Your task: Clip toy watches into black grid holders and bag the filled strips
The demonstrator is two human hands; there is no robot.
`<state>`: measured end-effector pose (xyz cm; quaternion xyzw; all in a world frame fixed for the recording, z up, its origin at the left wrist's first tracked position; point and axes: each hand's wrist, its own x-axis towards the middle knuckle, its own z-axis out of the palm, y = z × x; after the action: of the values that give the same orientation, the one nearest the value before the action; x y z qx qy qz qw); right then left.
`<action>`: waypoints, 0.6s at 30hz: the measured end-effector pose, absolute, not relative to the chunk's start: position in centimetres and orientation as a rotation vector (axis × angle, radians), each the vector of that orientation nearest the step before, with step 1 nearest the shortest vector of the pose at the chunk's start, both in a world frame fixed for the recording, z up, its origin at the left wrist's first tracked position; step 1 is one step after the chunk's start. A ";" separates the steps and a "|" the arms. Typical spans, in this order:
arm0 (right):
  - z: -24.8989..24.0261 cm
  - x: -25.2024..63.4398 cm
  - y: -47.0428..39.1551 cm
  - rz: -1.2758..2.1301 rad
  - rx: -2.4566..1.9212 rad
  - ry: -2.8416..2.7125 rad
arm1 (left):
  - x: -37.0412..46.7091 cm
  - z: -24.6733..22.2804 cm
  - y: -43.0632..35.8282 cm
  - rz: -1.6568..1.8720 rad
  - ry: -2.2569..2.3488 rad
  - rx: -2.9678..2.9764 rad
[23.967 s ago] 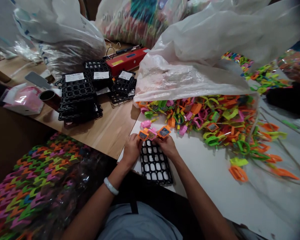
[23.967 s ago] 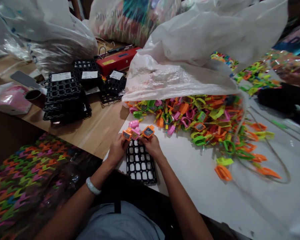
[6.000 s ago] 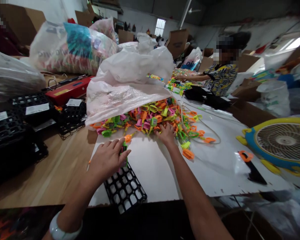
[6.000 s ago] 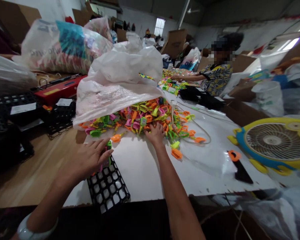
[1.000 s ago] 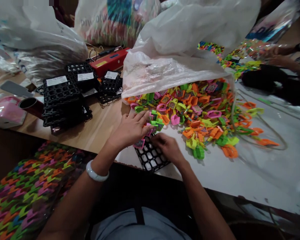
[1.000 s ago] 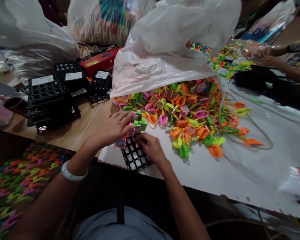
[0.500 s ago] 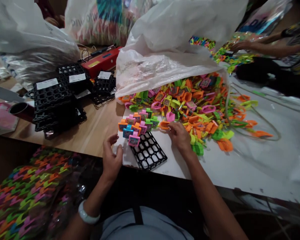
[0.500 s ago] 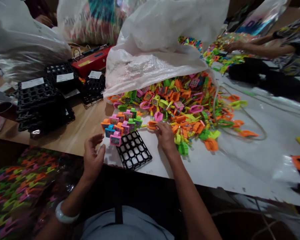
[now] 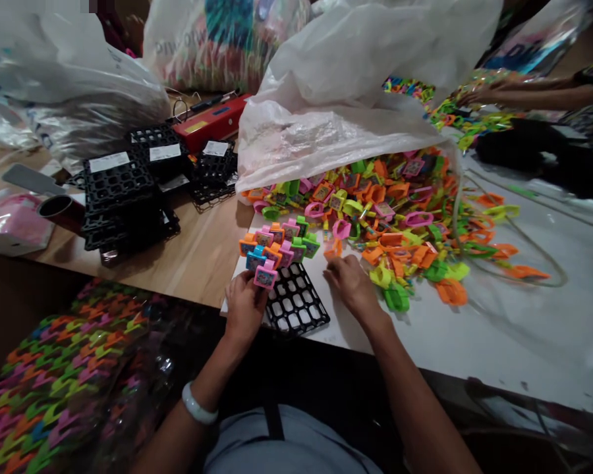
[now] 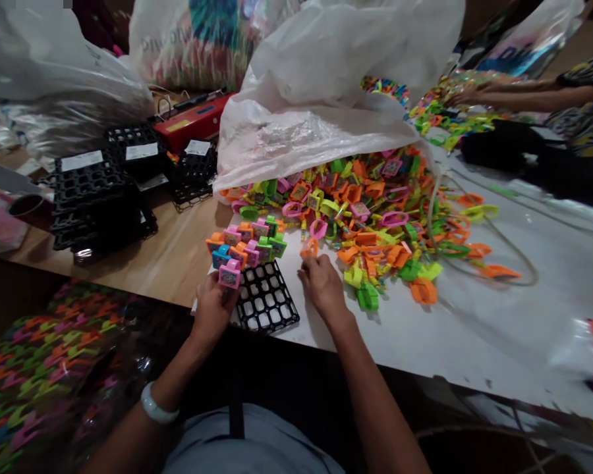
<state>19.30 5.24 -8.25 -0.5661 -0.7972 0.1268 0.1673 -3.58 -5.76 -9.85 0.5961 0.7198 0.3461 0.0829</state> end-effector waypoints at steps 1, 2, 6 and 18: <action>-8.4 20.2 5.0 0.368 -1.615 -2.245 | -3.7 -9.9 -5.9 1.047 2.132 1.795; -8.5 21.0 4.8 0.388 -1.623 -2.213 | -3.8 -9.9 -6.0 1.060 2.121 1.804; -8.3 22.8 4.0 0.542 -1.671 -2.050 | -3.8 -9.9 -5.9 1.093 2.107 1.810; -9.2 12.5 0.1 1.212 -1.218 -1.654 | -3.5 -10.2 -5.6 1.113 2.096 1.856</action>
<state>12.52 0.12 -9.20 -0.4747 -0.6443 0.4724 0.3693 -3.54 -5.62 -10.25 0.6146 0.6943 0.3688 0.0643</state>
